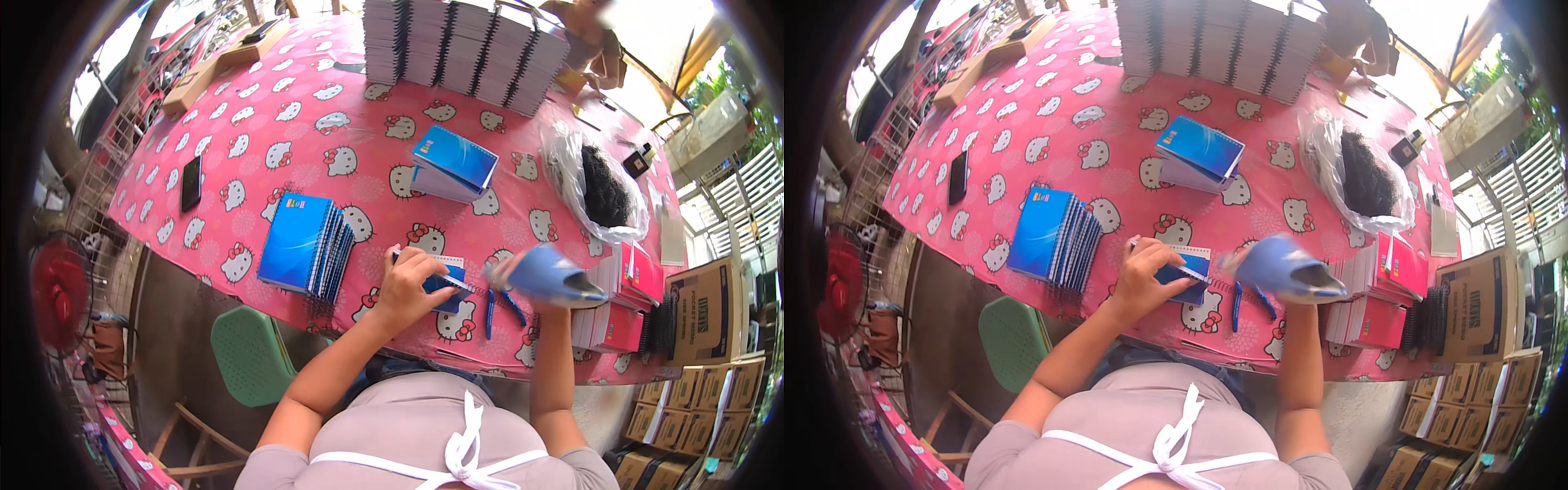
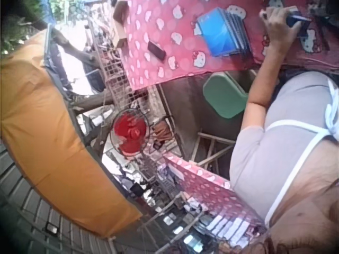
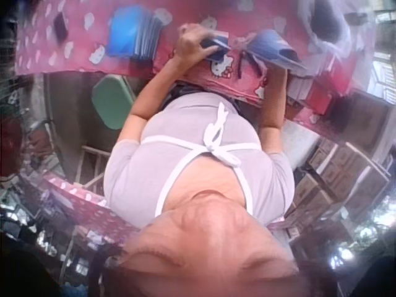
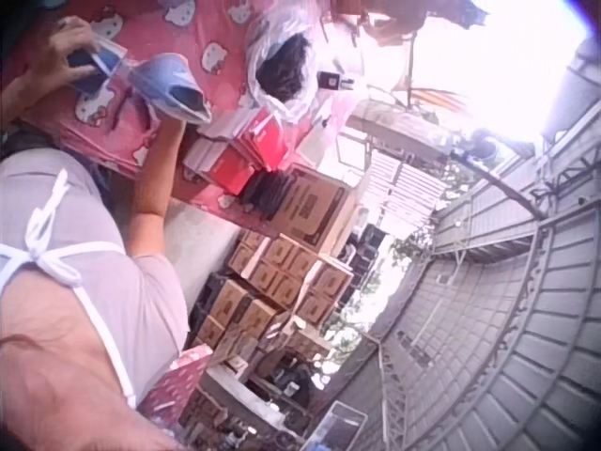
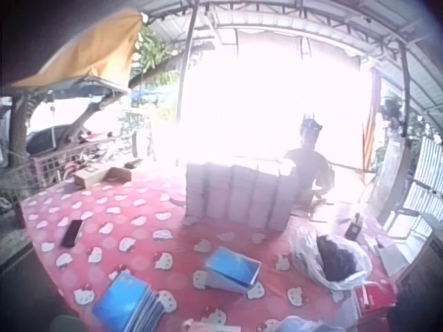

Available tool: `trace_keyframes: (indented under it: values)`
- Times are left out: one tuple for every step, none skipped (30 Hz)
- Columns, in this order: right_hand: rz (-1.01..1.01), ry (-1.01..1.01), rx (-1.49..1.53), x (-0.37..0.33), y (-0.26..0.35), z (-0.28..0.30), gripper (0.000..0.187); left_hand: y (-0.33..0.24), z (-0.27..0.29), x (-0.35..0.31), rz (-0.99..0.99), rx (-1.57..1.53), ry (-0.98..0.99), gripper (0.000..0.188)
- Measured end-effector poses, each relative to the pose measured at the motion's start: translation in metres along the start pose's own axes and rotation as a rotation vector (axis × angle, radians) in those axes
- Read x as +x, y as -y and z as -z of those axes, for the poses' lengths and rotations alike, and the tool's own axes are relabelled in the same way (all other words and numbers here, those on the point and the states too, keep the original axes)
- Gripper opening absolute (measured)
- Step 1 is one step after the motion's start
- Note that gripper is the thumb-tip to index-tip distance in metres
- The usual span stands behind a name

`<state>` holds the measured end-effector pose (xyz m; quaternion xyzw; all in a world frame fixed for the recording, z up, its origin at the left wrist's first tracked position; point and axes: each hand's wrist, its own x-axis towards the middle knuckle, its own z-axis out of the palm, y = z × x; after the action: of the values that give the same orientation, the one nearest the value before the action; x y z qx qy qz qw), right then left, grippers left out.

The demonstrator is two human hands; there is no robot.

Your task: The person applies adhesive tape to the spine of small blue booklets, smoothing the tape by hand and using a small tool to trim or press it, then places the booklets into stacks on the table.

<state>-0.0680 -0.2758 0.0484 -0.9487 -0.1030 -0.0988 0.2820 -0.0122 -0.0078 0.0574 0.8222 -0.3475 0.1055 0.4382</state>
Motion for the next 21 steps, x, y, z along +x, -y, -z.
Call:
trace_keyframes:
  values:
    - [-0.095,0.072,0.277,-0.001,0.007,-0.001,0.047,0.001,0.0,-0.001,-0.008,-0.009,0.011,0.03]
    - [-0.206,0.124,0.545,0.0,0.015,-0.001,0.046,0.001,0.0,-0.002,0.002,-0.021,0.02,0.031]
    - [-0.266,0.111,0.613,0.002,0.022,0.01,0.046,0.002,0.001,0.0,0.007,-0.03,0.019,0.031]
    - [-0.327,0.099,0.68,0.001,0.025,0.018,0.046,0.003,0.002,0.002,0.013,-0.038,0.018,0.031]
    - [-0.401,0.083,0.862,0.001,0.026,0.016,0.043,0.002,0.002,0.003,0.017,-0.042,0.009,0.033]
    - [-0.477,0.045,1.044,0.002,0.025,0.016,0.04,-0.002,0.002,0.003,0.019,-0.044,0.016,0.035]
    - [-0.436,0.022,0.929,0.005,0.026,0.012,0.035,-0.004,0.003,0.001,0.023,-0.047,0.023,0.038]
    - [-0.4,0.007,0.811,0.009,0.027,0.008,0.031,-0.004,0.005,-0.001,0.025,-0.048,0.056,0.041]
    - [-0.213,0.005,0.274,0.022,0.027,0.01,0.029,-0.002,0.007,0.0,0.018,-0.047,0.074,0.044]
    - [-0.191,0.01,0.299,0.022,0.019,0.014,0.034,0.0,0.01,0.0,0.011,-0.046,0.092,0.047]
    - [-0.243,0.014,0.58,0.023,0.021,0.015,0.037,0.002,0.013,0.002,0.005,-0.044,0.11,0.05]
    - [-0.314,0.031,0.871,0.017,0.025,0.011,0.039,0.002,0.017,-0.003,0.0,-0.08,0.121,0.047]
    - [-0.387,0.046,1.162,0.014,0.029,0.007,0.042,0.005,0.016,-0.003,-0.013,-0.081,0.071,0.047]
    - [-0.381,0.094,1.031,0.022,0.029,0.007,0.047,0.008,0.014,-0.003,-0.026,-0.082,0.023,0.046]
    - [-0.37,0.126,0.905,0.03,0.032,0.006,0.052,0.011,0.015,-0.003,-0.051,-0.078,-0.018,0.046]
    - [-0.239,0.109,0.637,0.03,0.019,0.006,0.05,0.013,0.017,-0.001,-0.076,-0.132,-0.019,0.043]
    - [-0.111,0.089,0.368,0.031,0.006,0.007,0.049,0.014,0.019,0.001,-0.051,-0.149,-0.023,0.042]
    - [-0.05,0.075,0.613,0.033,0.015,0.002,0.043,0.016,0.021,-0.001,-0.008,-0.165,-0.029,0.041]
    - [0.002,0.065,0.862,0.035,0.032,-0.003,0.037,0.017,0.023,-0.007,0.042,-0.183,-0.03,0.041]
    - [-0.252,0.121,0.961,0.038,0.049,-0.002,0.036,0.02,0.024,-0.011,0.069,-0.21,-0.049,0.04]
    - [-0.138,0.134,0.443,0.042,0.038,-0.006,0.035,0.019,0.023,-0.008,0.072,-0.252,-0.057,0.039]
